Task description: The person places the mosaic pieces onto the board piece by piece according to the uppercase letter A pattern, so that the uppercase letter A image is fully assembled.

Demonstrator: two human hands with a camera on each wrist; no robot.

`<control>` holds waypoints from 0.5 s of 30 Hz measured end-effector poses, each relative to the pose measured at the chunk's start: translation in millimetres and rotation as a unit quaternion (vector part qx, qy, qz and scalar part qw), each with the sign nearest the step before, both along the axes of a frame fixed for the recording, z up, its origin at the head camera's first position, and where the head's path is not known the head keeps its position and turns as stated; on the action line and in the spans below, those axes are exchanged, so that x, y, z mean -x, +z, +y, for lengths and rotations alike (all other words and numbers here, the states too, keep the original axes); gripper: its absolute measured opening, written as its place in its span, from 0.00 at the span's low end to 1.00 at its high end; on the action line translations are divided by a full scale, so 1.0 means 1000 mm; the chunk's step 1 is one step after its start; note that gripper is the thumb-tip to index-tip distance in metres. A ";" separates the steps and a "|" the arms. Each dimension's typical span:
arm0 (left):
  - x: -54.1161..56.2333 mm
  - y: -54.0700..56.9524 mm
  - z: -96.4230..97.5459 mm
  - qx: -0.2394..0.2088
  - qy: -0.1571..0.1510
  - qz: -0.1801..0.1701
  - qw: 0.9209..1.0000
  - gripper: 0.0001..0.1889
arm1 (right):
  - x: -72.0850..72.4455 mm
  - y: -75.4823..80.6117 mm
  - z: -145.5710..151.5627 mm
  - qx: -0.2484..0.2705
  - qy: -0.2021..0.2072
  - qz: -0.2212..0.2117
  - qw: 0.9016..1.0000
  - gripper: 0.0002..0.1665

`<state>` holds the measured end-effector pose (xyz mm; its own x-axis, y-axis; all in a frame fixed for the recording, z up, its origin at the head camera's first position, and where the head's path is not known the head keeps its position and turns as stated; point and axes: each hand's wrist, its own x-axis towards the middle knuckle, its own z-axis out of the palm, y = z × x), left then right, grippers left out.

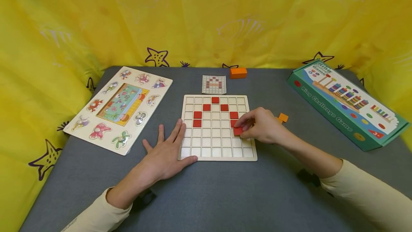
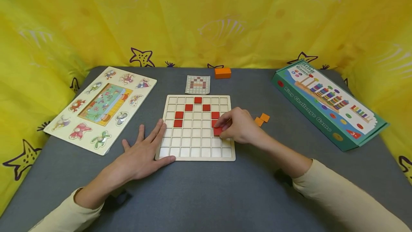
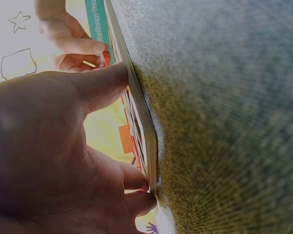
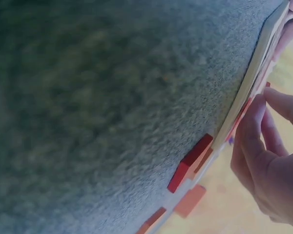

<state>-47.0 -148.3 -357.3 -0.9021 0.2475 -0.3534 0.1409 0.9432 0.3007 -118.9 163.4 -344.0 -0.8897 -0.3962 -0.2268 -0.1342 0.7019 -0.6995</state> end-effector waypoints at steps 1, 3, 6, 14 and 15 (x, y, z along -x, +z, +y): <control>0.000 0.000 0.000 0.000 0.000 0.000 1.000 0.56 | 0.000 0.000 -0.001 0.001 0.002 0.000 1.000 0.13; 0.000 0.000 0.000 0.001 0.000 0.000 1.000 0.56 | 0.000 0.000 -0.002 0.003 0.005 -0.001 1.000 0.13; 0.000 0.000 0.000 0.000 0.000 0.000 1.000 0.56 | 0.000 -0.001 -0.003 0.002 0.005 -0.004 1.000 0.13; 0.000 0.000 0.000 0.003 0.001 -0.002 1.000 0.57 | 0.002 -0.003 -0.006 -0.015 0.011 0.001 1.000 0.13; -0.001 0.000 0.000 0.004 0.001 -0.002 1.000 0.57 | 0.001 -0.003 -0.007 -0.016 0.011 0.002 1.000 0.13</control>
<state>-46.0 -148.1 -357.1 -0.9013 0.2422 -0.3591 0.1368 0.9458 0.2946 -120.4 156.4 -347.4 -0.8817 -0.4089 -0.2355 -0.1534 0.7204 -0.6764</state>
